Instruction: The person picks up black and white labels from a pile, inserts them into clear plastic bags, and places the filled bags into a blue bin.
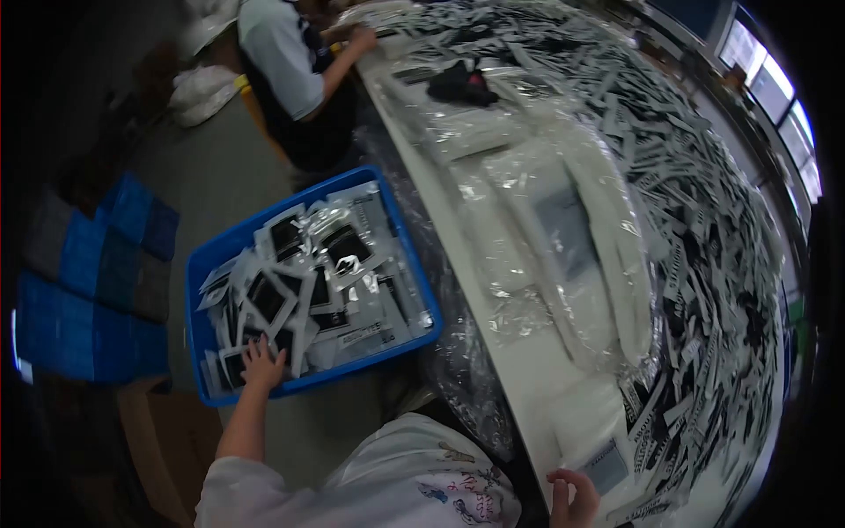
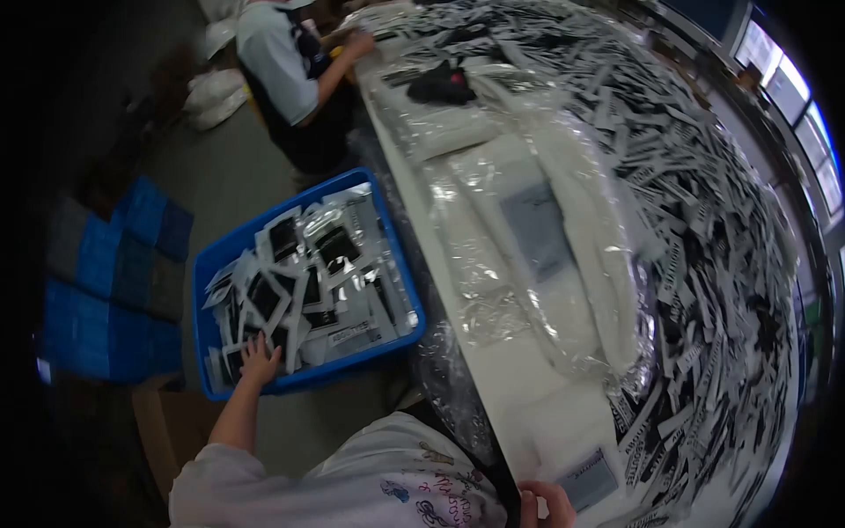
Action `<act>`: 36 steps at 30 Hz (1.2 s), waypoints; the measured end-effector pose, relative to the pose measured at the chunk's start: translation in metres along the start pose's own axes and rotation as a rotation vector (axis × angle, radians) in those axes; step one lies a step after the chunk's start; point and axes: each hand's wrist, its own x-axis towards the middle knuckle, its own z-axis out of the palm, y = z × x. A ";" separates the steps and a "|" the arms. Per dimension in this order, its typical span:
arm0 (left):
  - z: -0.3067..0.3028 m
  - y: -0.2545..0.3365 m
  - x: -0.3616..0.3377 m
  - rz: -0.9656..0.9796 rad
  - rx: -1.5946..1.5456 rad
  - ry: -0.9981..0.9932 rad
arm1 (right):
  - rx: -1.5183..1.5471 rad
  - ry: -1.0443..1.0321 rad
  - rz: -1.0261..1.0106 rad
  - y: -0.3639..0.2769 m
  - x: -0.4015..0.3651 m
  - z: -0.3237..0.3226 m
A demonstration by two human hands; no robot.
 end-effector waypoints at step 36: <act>0.049 0.291 -0.367 2.584 0.121 -0.357 | -0.237 1.711 0.075 0.016 -0.221 -0.178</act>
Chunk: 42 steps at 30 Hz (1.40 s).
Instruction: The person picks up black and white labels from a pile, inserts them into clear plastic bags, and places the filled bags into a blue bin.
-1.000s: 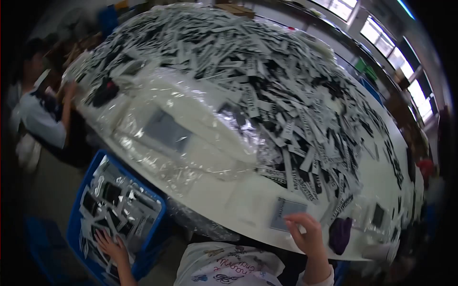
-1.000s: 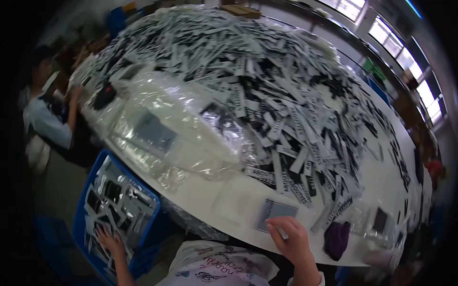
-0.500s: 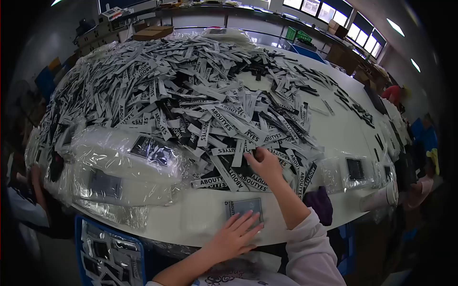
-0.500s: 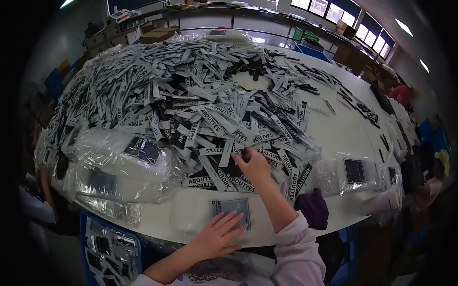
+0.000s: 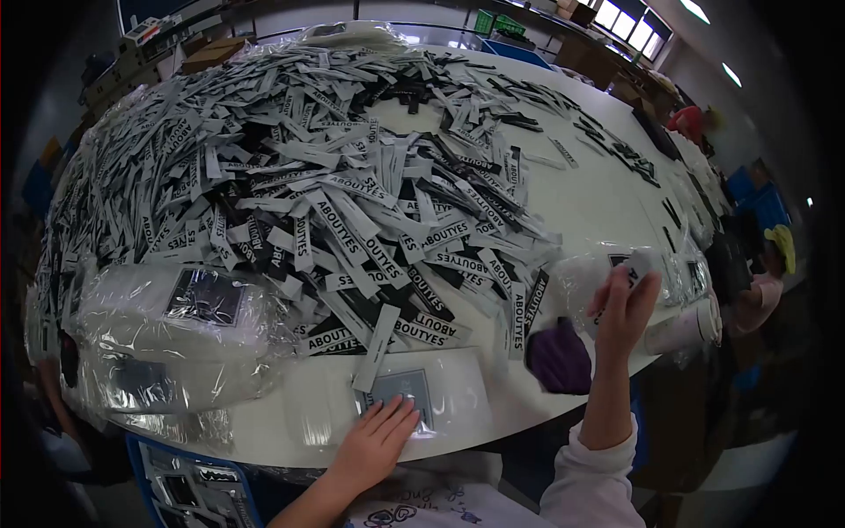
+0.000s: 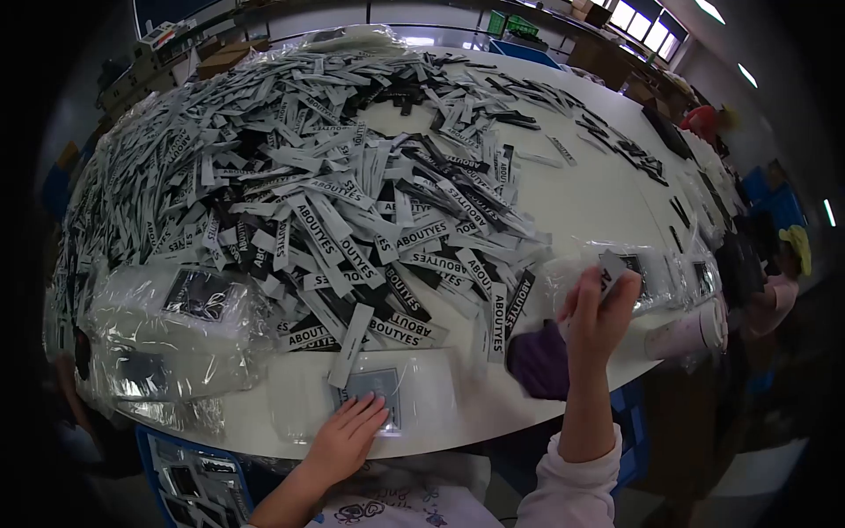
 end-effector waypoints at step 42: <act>-0.013 0.045 -0.022 0.102 0.040 0.141 | -0.029 -0.568 0.727 -0.041 -0.197 0.011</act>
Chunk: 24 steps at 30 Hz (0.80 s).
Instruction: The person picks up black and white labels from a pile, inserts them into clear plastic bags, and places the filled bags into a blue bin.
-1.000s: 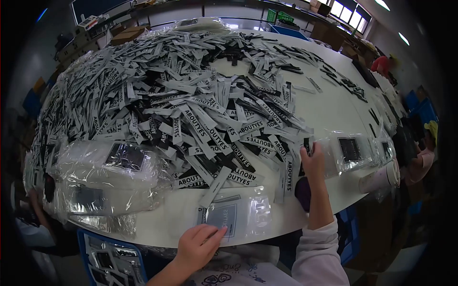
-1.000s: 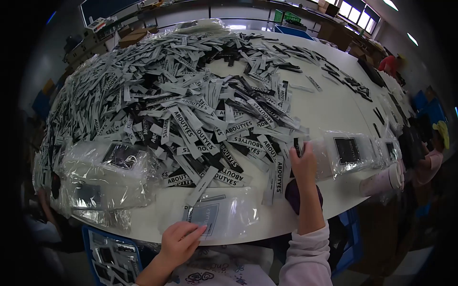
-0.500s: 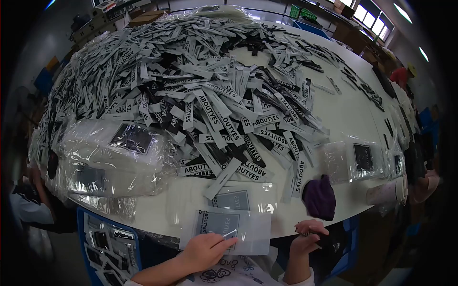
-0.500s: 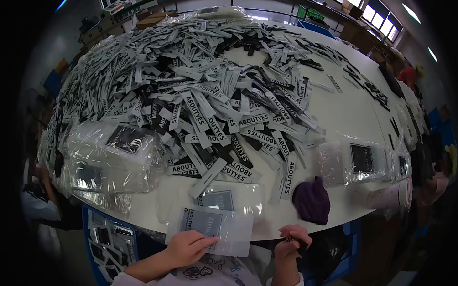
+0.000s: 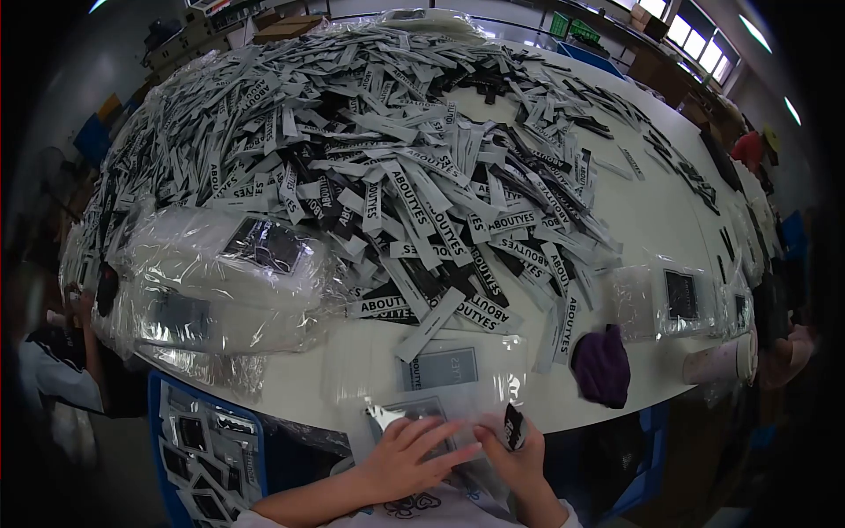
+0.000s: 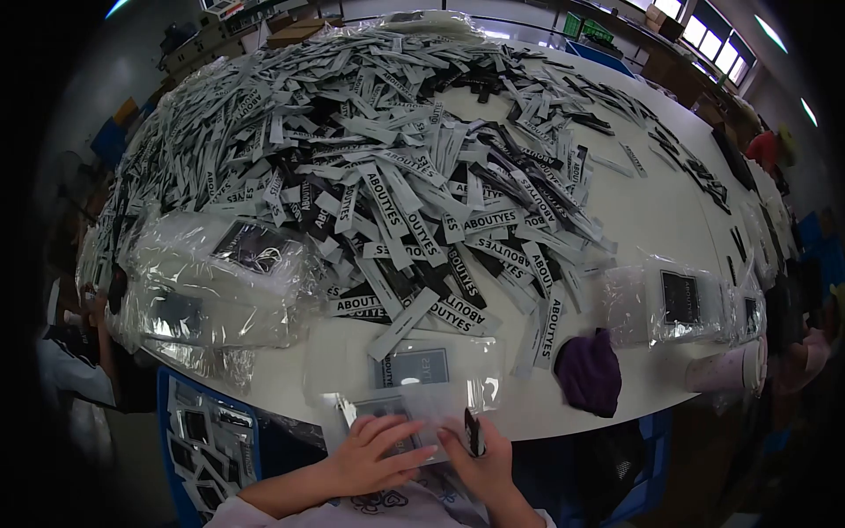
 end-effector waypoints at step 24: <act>-0.029 -0.028 -0.011 -0.089 -0.158 0.080 | -0.160 -0.394 -0.308 -0.036 0.034 0.020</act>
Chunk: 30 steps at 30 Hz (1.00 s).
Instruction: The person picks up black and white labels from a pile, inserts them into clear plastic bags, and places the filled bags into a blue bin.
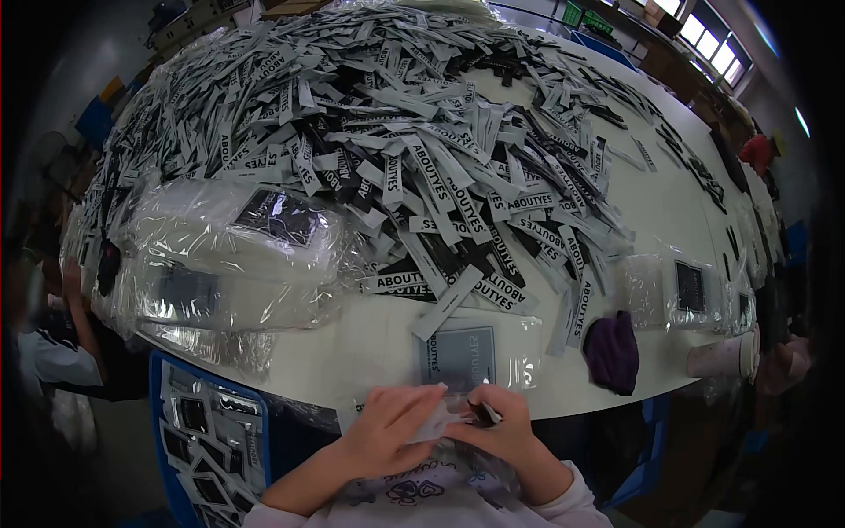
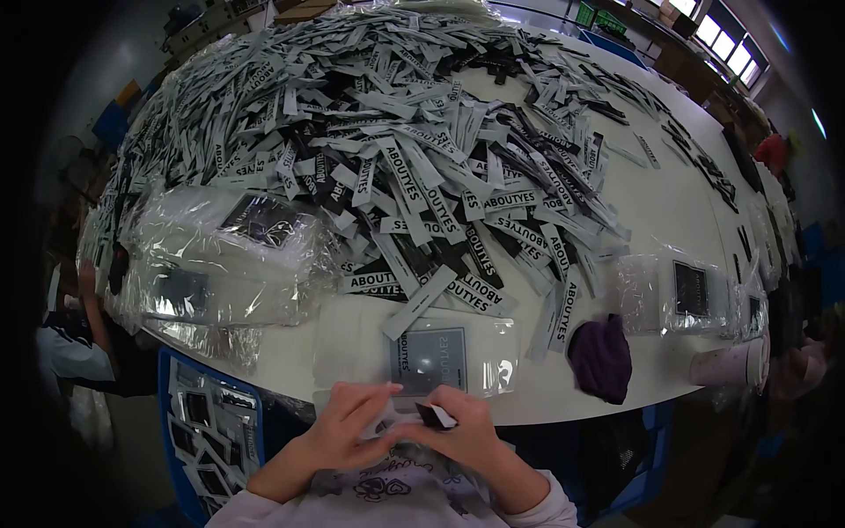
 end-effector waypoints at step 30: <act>-0.022 0.002 0.011 -0.469 -0.415 -0.157 | -0.552 0.100 -0.364 -0.024 0.001 -0.005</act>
